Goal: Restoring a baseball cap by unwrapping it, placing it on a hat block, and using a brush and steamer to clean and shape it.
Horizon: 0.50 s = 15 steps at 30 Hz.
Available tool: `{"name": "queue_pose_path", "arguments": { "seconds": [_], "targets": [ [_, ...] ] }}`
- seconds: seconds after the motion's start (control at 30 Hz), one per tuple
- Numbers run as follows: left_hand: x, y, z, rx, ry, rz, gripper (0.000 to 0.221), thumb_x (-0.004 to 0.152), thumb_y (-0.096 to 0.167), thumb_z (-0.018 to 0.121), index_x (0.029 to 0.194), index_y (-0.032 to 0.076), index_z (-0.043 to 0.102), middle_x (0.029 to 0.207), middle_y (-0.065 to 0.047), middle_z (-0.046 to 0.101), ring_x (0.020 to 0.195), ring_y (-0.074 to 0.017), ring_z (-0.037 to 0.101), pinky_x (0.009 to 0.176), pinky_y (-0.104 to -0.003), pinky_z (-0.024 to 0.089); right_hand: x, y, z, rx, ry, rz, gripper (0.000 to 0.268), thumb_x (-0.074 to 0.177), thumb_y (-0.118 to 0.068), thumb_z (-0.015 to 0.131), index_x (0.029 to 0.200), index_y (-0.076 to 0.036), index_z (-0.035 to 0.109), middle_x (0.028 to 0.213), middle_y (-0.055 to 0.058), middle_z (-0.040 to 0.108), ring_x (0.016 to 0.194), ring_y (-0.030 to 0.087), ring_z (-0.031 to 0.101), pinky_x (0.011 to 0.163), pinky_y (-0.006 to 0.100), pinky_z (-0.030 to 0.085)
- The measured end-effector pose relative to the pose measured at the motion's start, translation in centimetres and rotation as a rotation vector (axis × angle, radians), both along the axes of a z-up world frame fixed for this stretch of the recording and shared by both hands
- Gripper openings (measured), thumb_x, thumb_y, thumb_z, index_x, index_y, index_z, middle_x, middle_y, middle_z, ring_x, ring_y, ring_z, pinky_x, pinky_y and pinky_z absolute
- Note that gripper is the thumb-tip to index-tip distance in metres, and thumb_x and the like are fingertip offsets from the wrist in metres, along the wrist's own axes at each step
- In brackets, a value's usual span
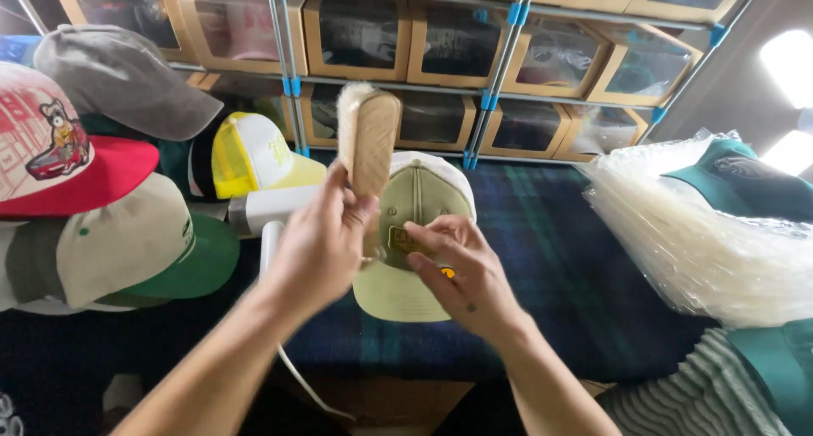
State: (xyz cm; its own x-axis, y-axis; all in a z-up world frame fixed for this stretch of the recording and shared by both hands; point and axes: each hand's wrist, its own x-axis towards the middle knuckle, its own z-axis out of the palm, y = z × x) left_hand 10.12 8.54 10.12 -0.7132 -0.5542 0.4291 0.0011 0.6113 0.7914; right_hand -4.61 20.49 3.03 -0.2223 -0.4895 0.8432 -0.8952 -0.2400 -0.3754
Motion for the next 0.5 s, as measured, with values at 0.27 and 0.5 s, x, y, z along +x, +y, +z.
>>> {"name": "queue_pose_path", "arguments": {
  "seconds": [0.27, 0.5],
  "targets": [
    [-0.1, -5.9, 3.0, -0.375, -0.146, -0.050, 0.063, 0.105, 0.024, 0.046, 0.162, 0.011, 0.023, 0.147, -0.024, 0.053, 0.122, -0.0366, 0.061, 0.091, -0.045, 0.052, -4.0, -1.7, -0.9, 0.071, -0.037, -0.243, 0.031, 0.097, -0.030, 0.065, 0.118, -0.009, 0.074, 0.116, 0.010, 0.061, 0.115, 0.025, 0.054, 0.083, 0.037, 0.050],
    [-4.0, -4.2, -5.6, -0.445, 0.078, 0.060, 0.051, 0.102, 0.028, 0.059, 0.152, 0.018, 0.051, 0.102, -0.027, 0.070, 0.091, -0.0545, 0.068, 0.074, -0.065, 0.055, -4.6, -4.2, -2.5, -0.145, -0.103, -0.307, 0.015, 0.101, -0.014, 0.069, 0.113, -0.006, 0.074, 0.113, 0.013, 0.063, 0.107, 0.037, 0.067, 0.088, 0.048, 0.054]
  ]
}}
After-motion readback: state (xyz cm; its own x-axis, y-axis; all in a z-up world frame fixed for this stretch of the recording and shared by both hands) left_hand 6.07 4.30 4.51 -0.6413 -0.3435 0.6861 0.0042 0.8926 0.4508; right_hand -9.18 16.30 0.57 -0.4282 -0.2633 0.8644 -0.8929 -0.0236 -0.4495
